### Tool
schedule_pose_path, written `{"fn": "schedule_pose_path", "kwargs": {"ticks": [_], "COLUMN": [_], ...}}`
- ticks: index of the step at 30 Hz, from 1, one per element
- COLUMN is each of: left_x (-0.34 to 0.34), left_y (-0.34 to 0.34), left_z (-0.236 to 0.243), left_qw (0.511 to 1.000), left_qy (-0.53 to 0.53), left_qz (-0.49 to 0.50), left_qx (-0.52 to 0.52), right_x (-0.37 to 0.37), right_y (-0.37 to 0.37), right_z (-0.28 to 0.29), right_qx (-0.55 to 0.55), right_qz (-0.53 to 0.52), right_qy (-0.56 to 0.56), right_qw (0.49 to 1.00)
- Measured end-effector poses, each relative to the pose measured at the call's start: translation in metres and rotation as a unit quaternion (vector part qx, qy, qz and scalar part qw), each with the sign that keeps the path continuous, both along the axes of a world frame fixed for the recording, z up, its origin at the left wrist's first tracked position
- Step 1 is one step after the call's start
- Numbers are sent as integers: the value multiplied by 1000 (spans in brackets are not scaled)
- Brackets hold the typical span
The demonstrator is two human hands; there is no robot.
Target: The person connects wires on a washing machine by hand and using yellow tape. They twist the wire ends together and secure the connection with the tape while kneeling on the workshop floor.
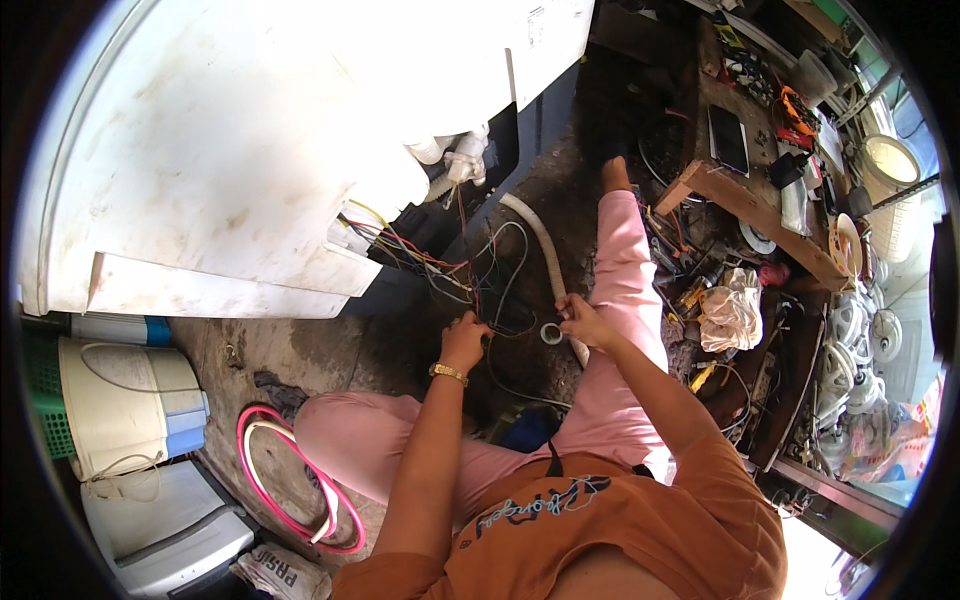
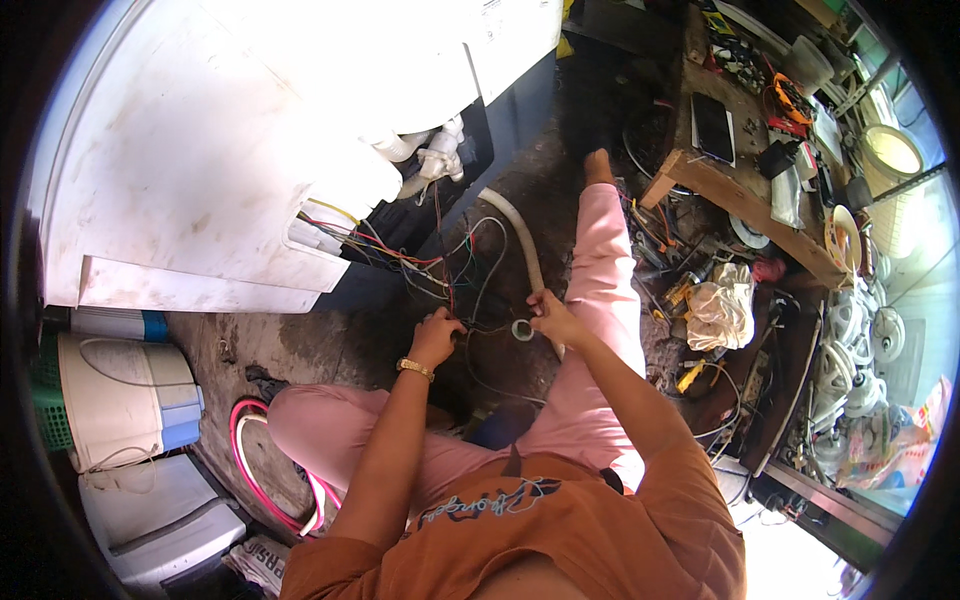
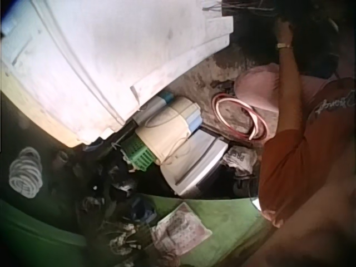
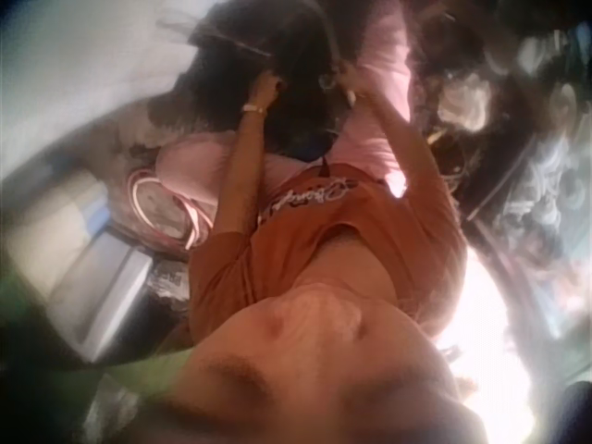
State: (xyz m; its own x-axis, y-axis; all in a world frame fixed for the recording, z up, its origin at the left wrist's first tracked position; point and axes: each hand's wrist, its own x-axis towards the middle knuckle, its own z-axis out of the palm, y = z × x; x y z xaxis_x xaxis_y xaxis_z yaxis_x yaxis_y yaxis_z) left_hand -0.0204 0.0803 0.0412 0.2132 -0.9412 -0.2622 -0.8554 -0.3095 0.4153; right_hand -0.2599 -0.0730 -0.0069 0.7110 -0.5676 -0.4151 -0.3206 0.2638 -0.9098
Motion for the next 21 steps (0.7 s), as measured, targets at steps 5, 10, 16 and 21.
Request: {"fn": "schedule_pose_path", "kwargs": {"ticks": [5, 10, 16, 21], "left_x": [-16, -43, -60, -55], "left_y": [-15, -29, -36, -40], "left_z": [49, 76, 72, 72], "left_qw": [988, 934, 913, 933], "left_qy": [-16, 176, 226, 167], "left_qz": [114, 149, 180, 144], "left_qx": [-106, -275, -287, -286], "right_x": [32, 45, 47, 46], "right_y": [22, 36, 42, 41], "right_z": [48, 90, 95, 98], "right_qx": [-213, -276, -337, -367], "right_qz": [-94, -102, -100, -72], "right_qy": [-87, -77, -67, -71], "right_qw": [969, 953, 934, 925]}}
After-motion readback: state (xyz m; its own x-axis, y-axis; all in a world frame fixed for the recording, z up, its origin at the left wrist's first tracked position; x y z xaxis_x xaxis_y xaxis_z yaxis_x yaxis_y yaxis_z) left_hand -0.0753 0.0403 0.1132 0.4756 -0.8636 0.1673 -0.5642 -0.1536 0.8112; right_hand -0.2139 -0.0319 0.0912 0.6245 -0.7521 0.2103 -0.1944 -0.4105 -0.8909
